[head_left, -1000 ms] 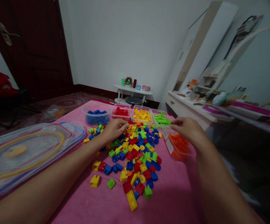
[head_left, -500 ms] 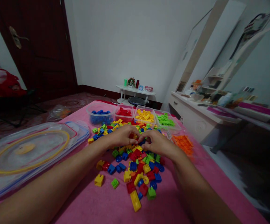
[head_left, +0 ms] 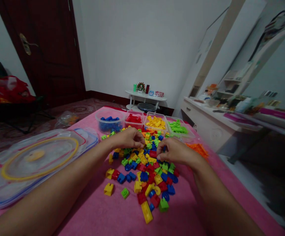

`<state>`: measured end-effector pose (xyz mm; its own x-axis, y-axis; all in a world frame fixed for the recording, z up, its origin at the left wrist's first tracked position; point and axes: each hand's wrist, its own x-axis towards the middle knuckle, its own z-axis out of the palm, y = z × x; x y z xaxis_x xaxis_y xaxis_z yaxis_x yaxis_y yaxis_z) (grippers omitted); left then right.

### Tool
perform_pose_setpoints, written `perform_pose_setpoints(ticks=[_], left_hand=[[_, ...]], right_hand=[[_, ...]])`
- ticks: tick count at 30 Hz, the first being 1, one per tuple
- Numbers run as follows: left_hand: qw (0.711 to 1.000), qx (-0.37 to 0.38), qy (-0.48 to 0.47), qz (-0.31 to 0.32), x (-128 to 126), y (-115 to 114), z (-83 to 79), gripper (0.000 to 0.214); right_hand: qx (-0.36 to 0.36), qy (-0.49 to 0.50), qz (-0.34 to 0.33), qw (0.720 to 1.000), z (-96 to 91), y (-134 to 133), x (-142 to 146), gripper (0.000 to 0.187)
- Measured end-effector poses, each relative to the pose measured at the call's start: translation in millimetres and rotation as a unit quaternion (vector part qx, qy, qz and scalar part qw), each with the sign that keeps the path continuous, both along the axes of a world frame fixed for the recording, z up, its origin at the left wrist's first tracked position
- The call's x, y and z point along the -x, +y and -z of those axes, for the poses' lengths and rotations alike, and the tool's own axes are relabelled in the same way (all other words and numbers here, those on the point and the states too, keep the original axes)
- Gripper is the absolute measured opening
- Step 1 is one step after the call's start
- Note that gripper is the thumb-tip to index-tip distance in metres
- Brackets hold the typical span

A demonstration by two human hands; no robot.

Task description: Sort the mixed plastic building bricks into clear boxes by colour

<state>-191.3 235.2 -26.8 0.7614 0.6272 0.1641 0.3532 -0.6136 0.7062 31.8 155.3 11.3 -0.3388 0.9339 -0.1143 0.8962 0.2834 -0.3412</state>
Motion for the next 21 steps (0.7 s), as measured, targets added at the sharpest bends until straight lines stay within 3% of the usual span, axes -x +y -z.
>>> perform_pose_setpoints(ticks=[2,6,9,12,15,18,21], left_hand=[[1.0,0.0,0.01,0.013,-5,-8,-1.5,0.016],[0.993,0.045,0.076,0.081,-17,-27,-2.4,0.025],[0.988,-0.005,0.132,0.08,-23,-34,-1.0,0.026],[0.981,-0.114,0.159,0.013,-26,-33,0.1,0.015],[0.958,-0.208,0.184,-0.077,-27,-28,1.2,0.009],[0.927,-0.274,0.204,-0.157,-27,-24,2.1,0.019],[0.924,-0.262,0.211,-0.183,-27,-23,1.0,0.024]], right_hand=[[-0.002,-0.023,-0.001,1.0,-0.9,-5,8,0.007],[0.082,-0.088,-0.041,0.992,3.1,-14,23,0.019],[0.045,-0.152,-0.007,0.987,7.8,-10,25,0.021],[-0.037,-0.202,0.067,0.976,8.7,-1,18,0.02],[-0.074,-0.214,0.103,0.969,4.6,1,13,0.013],[-0.065,-0.192,0.071,0.977,-0.5,-7,17,0.008],[0.002,-0.172,-0.004,0.985,-2.6,-19,29,0.009]])
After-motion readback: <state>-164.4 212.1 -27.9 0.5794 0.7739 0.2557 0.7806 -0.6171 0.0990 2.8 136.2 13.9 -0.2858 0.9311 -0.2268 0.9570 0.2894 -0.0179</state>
